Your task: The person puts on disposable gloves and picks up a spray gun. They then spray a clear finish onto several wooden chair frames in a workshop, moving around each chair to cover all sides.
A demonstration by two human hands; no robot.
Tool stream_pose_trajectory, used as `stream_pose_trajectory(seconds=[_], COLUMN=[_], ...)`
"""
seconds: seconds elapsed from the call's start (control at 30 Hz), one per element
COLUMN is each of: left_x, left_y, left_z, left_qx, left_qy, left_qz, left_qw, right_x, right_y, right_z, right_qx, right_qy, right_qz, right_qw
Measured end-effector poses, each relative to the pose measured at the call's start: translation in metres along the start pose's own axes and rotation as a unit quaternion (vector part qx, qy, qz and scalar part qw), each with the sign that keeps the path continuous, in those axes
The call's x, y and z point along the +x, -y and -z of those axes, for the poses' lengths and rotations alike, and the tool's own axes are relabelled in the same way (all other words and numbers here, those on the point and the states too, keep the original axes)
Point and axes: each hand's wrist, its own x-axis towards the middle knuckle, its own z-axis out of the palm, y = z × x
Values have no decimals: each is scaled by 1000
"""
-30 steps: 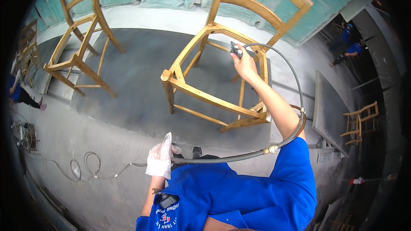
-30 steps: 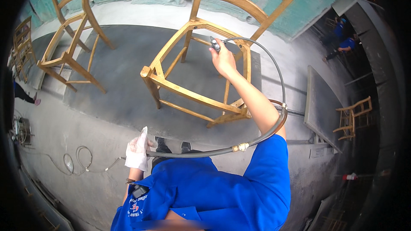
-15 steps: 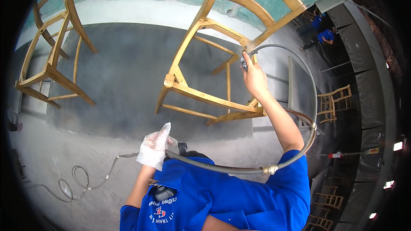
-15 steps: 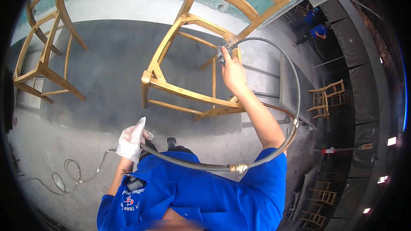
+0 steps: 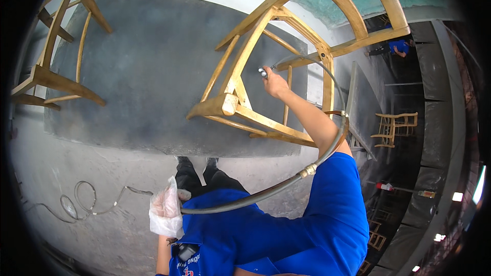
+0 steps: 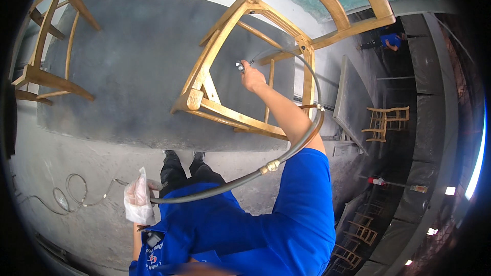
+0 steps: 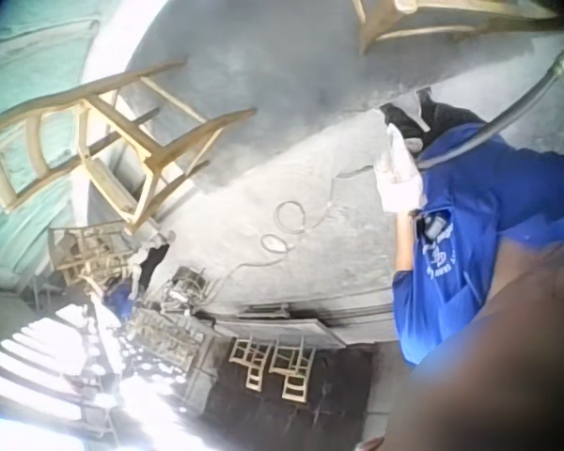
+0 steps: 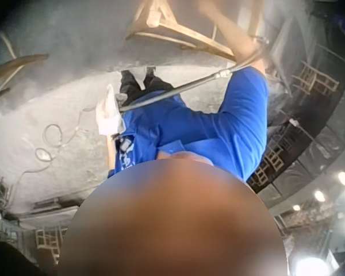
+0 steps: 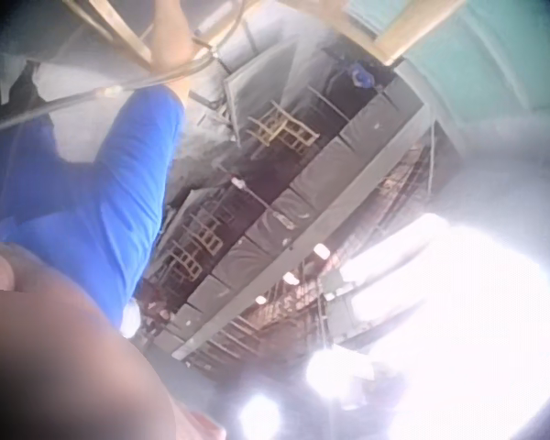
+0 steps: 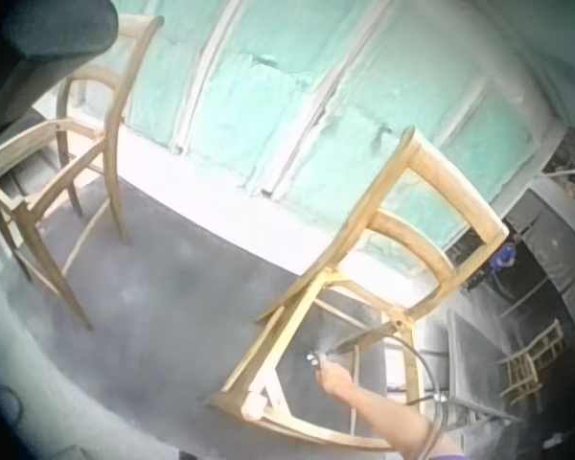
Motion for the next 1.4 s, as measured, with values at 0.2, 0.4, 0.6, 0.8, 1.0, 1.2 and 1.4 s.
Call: stream_pose_trajectory(seconds=[0.2,0.4,0.6,0.8,1.0,1.2,1.4], left_x=[3,11,17,16,21,22,-3], left_y=[1,-11,-18,-31,-38,-39,-54], left_z=[0,-2,-7,-16,-18,-23,-38], left_qx=[-18,-2,-45,-65,-97,-39,-105], left_qy=[-72,-20,31,122,255,272,237], left_qz=[7,14,-40,-2,-6,8,-26], left_qw=[997,1000,998,990,962,961,965], right_x=[31,31,-1,-55,-136,-194,-207], right_y=[9,0,-17,-41,-20,-14,-44], right_z=[-28,-7,70,114,129,138,170], right_qx=[15,18,-129,-56,35,96,-22], right_qy=[54,13,-73,-63,57,68,-210], right_qz=[-16,28,7,41,-24,-29,0], right_qw=[998,999,989,996,997,993,977])
